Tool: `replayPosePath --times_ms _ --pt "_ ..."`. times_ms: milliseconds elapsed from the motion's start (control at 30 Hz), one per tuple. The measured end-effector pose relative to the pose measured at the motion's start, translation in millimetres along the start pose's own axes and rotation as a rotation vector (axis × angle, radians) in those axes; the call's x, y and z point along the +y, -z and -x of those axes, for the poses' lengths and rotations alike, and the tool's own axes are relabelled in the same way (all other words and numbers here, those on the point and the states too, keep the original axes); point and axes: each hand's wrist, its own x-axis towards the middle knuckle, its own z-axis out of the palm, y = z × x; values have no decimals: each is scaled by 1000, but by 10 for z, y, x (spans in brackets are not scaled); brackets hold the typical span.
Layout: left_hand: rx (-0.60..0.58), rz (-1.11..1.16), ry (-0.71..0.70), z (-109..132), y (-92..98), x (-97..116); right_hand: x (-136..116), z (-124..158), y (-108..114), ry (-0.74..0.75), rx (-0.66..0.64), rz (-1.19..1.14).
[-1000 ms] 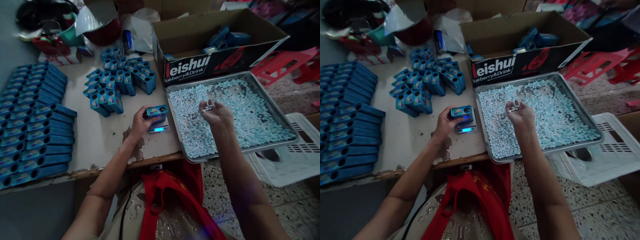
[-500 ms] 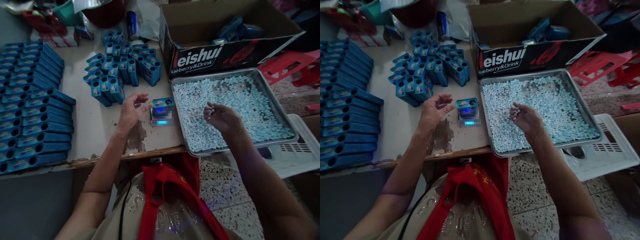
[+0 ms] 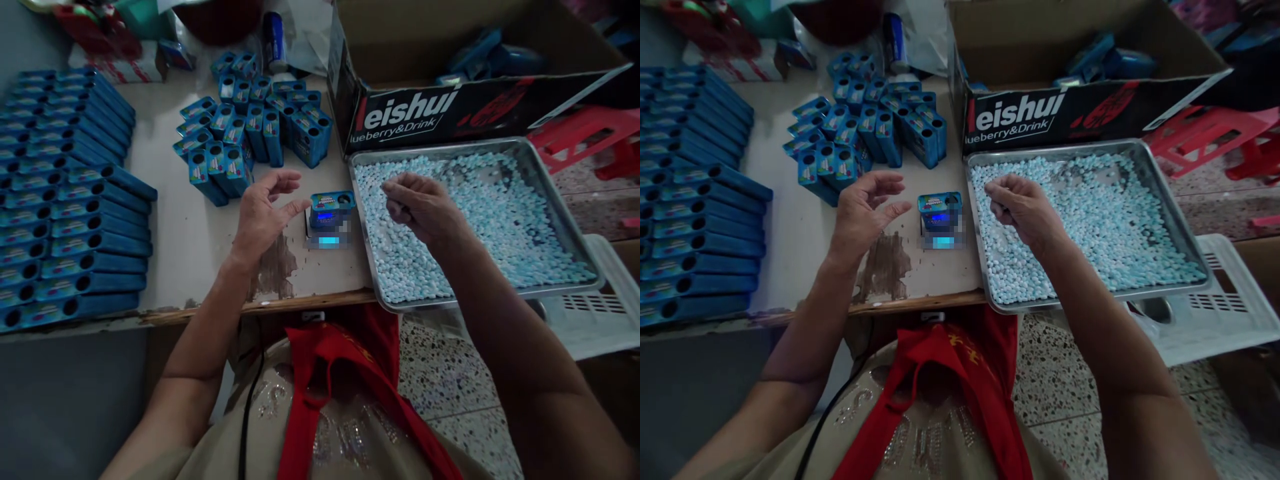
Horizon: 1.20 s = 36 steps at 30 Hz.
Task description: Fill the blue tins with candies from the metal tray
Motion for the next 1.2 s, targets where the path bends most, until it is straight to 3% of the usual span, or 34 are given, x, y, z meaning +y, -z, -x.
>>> replayPosePath --times_ms 167,333,433,533,700,800,900,967,1067,1200 --pt "-30 -39 -10 1 29 -36 -106 -163 -234 -17 -48 -66" --pt "-99 -39 19 26 39 -106 -139 -205 -322 -42 -75 -77" --pt "-136 -25 40 54 -51 -168 -182 -184 -242 15 -99 21" --pt "-136 12 75 62 -264 -261 -223 -132 -41 145 -74 184" --pt "-159 158 14 -49 -638 -274 -6 13 250 331 175 492" --pt "-153 -29 -223 -143 -730 -57 268 62 178 197 270 186" --pt "-137 -293 -453 -213 -786 179 435 28 -18 -83 249 -296" --pt "-124 -393 -524 -257 -833 232 456 -18 -124 -199 202 -512" --pt "-132 -427 -525 -329 -898 120 434 -71 -182 -246 102 -658" --pt "-72 -237 -345 -372 -898 -133 439 -87 -160 -254 57 -692"
